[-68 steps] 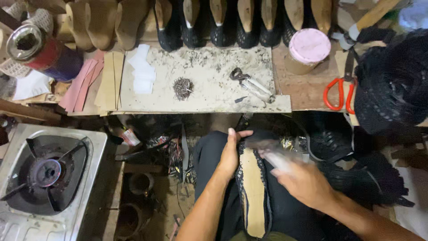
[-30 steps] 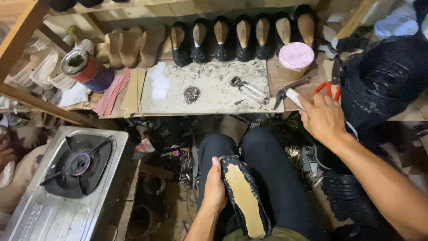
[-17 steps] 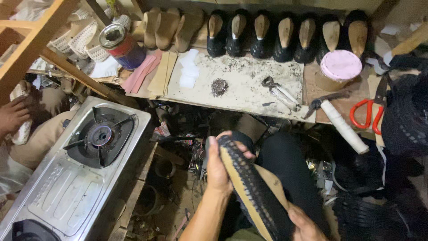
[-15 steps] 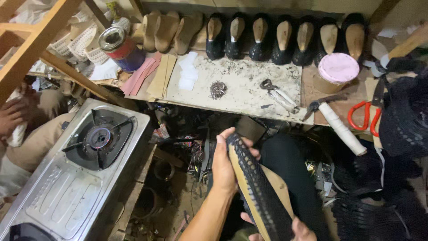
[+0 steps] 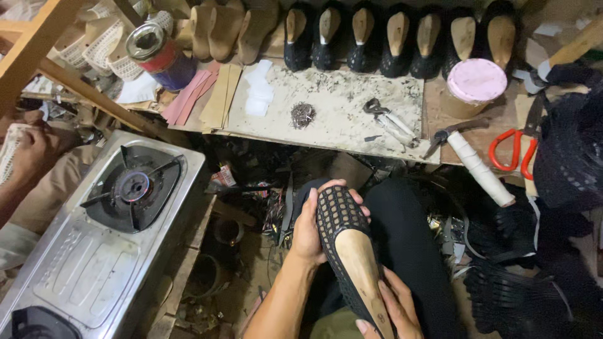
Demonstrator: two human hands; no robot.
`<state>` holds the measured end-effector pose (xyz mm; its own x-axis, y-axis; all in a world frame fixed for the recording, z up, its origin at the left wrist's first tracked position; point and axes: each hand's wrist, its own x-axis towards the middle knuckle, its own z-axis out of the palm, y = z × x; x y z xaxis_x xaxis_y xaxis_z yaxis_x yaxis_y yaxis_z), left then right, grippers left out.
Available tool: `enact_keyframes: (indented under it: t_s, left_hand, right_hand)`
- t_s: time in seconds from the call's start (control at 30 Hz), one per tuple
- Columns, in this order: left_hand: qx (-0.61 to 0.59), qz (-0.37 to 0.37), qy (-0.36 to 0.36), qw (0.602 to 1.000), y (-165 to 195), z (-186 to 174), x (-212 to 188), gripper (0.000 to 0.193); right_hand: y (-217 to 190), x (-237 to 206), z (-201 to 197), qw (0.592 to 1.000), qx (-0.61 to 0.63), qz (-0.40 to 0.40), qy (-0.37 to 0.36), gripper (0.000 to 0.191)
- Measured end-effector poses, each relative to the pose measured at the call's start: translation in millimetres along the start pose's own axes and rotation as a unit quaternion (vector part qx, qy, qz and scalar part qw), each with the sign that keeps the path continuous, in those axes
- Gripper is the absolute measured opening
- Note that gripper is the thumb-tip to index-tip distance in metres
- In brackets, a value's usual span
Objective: The person secures a black woven shoe upper to a beige insole using a hammer and nails. They repeatedly position the upper, drive nails along the perimeter, and inspect the fit while working on their lap in a shoe workshop.
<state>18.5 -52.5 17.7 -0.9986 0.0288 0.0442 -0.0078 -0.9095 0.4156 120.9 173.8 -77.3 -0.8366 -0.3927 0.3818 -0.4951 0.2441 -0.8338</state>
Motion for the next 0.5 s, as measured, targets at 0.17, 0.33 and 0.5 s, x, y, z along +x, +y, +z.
enact_keyframes:
  t_s: [0.17,0.33,0.5]
  left_hand:
    - [0.0,0.007,0.001,1.0,1,-10,-4,0.052]
    - [-0.071,-0.037,0.066,0.995,-4,-21,-5,0.054]
    - [-0.088,-0.134,0.156,0.975,-28,-27,-10,0.054]
  right_hand:
    - [18,3,-18,0.989,0.049,0.031,-0.139,0.068]
    - [2,26,-70,0.966,-0.044,-0.148,-0.207,0.089]
    - [-40,69,-89,0.92,-0.097,-0.332,-0.183,0.08]
